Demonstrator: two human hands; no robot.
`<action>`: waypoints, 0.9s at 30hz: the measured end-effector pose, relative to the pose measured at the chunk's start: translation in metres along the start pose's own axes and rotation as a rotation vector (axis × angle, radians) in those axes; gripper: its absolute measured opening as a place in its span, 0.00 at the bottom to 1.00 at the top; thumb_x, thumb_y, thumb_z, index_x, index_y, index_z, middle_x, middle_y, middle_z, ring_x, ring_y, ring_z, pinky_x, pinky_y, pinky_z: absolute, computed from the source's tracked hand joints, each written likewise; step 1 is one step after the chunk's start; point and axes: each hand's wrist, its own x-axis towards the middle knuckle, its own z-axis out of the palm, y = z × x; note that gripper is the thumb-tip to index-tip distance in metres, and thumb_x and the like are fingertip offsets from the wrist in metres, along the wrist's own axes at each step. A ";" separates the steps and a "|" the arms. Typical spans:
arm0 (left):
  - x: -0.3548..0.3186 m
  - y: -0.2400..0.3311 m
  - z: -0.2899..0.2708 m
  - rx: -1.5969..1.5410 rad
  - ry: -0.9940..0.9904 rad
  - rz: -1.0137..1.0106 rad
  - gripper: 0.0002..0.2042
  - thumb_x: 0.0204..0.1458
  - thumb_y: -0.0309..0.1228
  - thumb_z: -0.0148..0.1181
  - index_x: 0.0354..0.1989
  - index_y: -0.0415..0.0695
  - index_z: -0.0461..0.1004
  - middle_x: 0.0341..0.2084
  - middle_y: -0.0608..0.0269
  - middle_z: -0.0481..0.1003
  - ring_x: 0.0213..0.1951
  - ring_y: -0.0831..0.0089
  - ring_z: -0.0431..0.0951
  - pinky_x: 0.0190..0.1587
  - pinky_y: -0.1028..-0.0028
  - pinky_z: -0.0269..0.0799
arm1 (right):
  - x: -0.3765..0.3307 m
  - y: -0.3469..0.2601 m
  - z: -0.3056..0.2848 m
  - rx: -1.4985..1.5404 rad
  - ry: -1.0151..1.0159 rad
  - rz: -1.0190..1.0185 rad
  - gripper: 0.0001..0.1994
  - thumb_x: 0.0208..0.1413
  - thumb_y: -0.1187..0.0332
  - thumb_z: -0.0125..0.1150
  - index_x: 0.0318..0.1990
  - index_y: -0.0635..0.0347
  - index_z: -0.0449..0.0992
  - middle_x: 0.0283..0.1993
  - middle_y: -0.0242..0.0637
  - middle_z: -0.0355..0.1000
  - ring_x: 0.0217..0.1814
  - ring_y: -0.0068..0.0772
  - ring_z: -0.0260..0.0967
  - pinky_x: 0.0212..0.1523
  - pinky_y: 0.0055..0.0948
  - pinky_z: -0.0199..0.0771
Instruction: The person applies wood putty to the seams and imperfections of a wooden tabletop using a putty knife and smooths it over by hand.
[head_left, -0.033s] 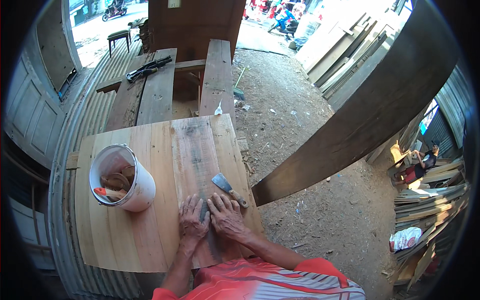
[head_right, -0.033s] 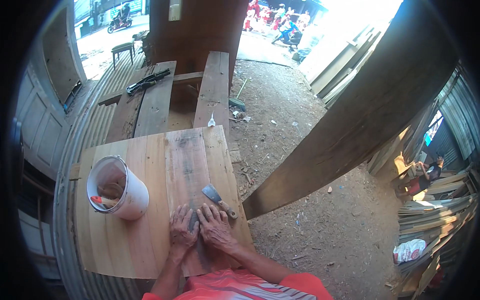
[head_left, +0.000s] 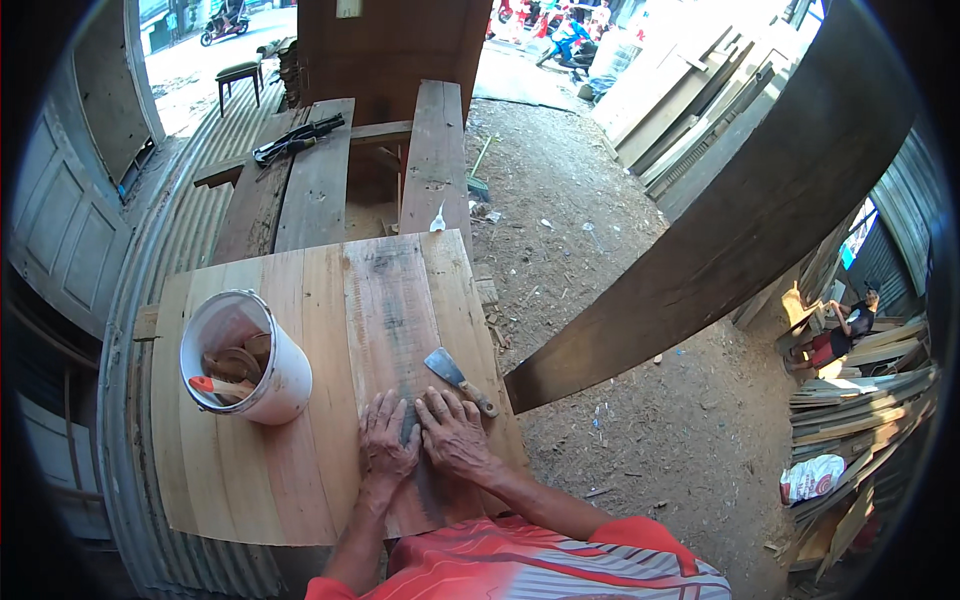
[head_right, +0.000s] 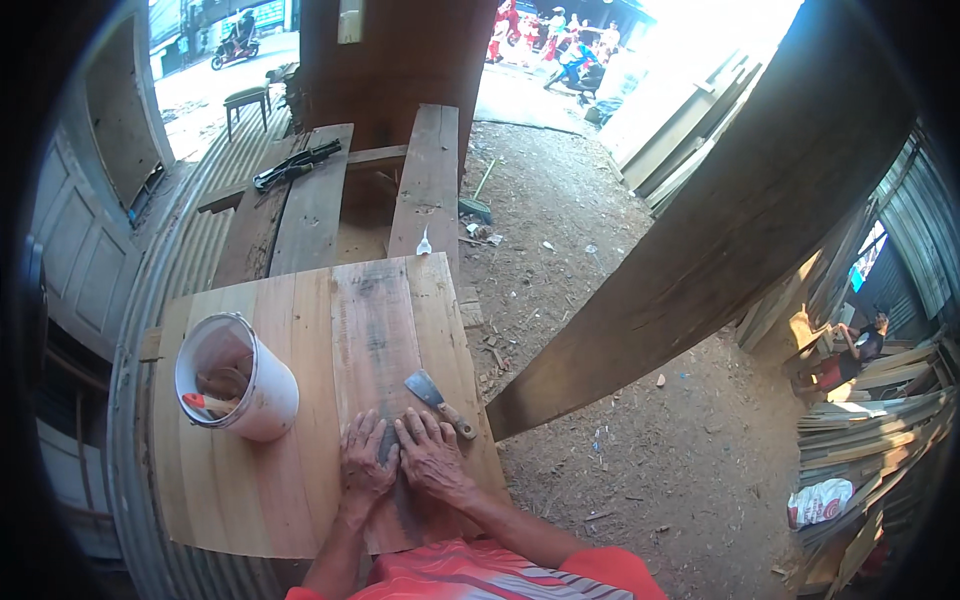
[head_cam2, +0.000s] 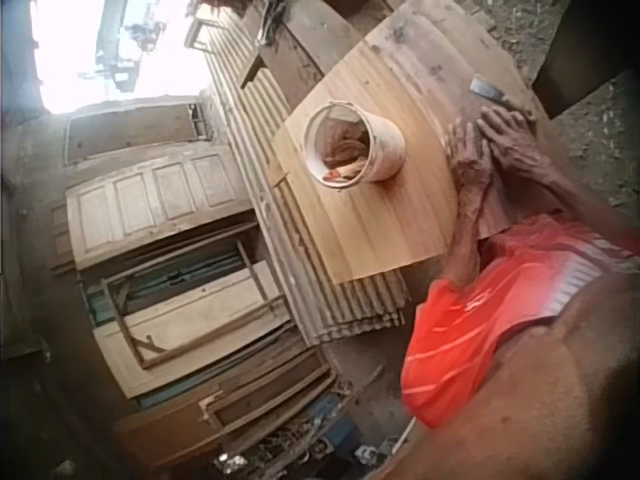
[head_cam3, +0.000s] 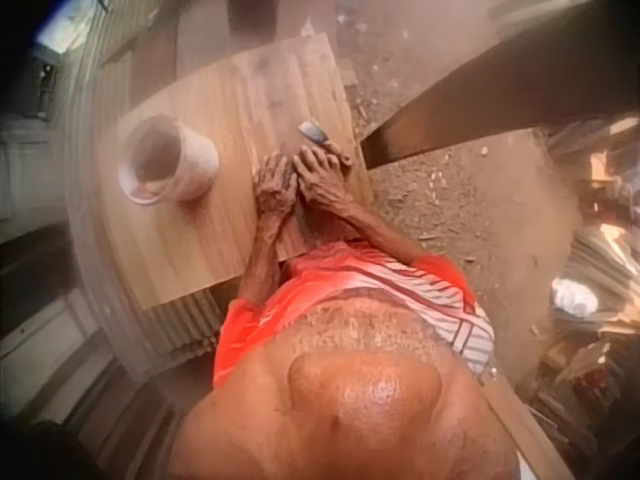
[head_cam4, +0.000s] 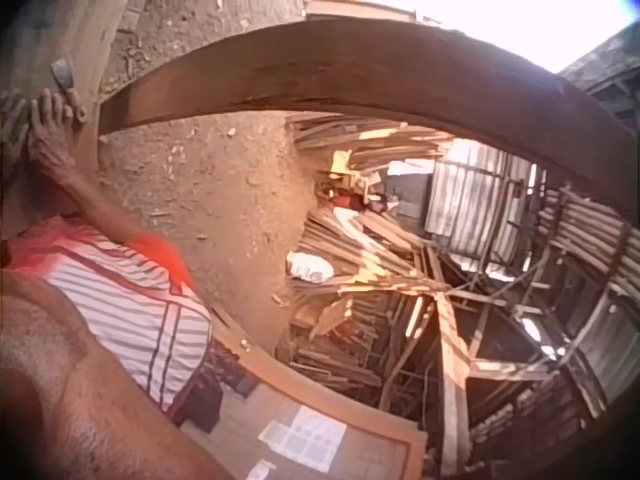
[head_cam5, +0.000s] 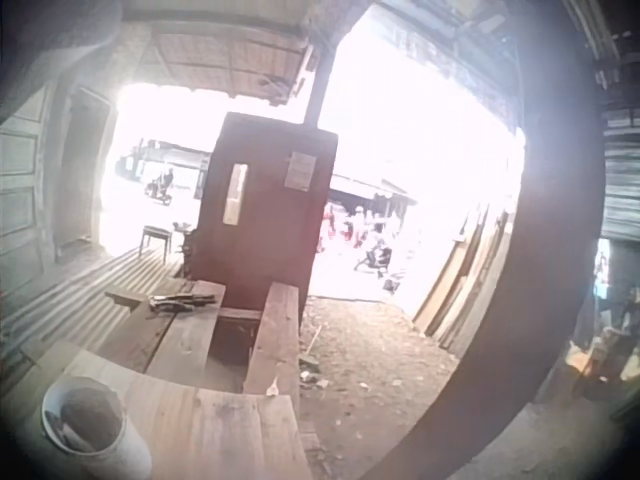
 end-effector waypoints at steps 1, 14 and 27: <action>-0.001 0.000 0.001 -0.006 0.009 -0.001 0.27 0.52 0.35 0.68 0.61 0.39 0.77 0.67 0.48 0.71 0.70 0.45 0.67 0.74 0.47 0.56 | 0.000 0.000 0.000 0.007 0.002 0.002 0.30 0.62 0.57 0.59 0.72 0.55 0.70 0.78 0.49 0.60 0.79 0.51 0.54 0.73 0.54 0.49; 0.003 0.003 0.003 -0.016 0.019 -0.008 0.25 0.53 0.35 0.67 0.60 0.40 0.79 0.66 0.47 0.73 0.70 0.46 0.68 0.74 0.47 0.58 | -0.001 0.005 -0.002 -0.001 0.017 0.002 0.31 0.64 0.58 0.56 0.73 0.58 0.67 0.78 0.50 0.59 0.79 0.53 0.53 0.72 0.54 0.50; 0.000 0.003 -0.002 -0.013 0.041 -0.064 0.22 0.57 0.33 0.66 0.60 0.41 0.79 0.65 0.50 0.75 0.69 0.50 0.71 0.71 0.53 0.63 | 0.015 0.048 -0.054 0.234 -0.044 0.051 0.26 0.64 0.69 0.58 0.69 0.65 0.71 0.72 0.52 0.67 0.73 0.54 0.64 0.70 0.49 0.63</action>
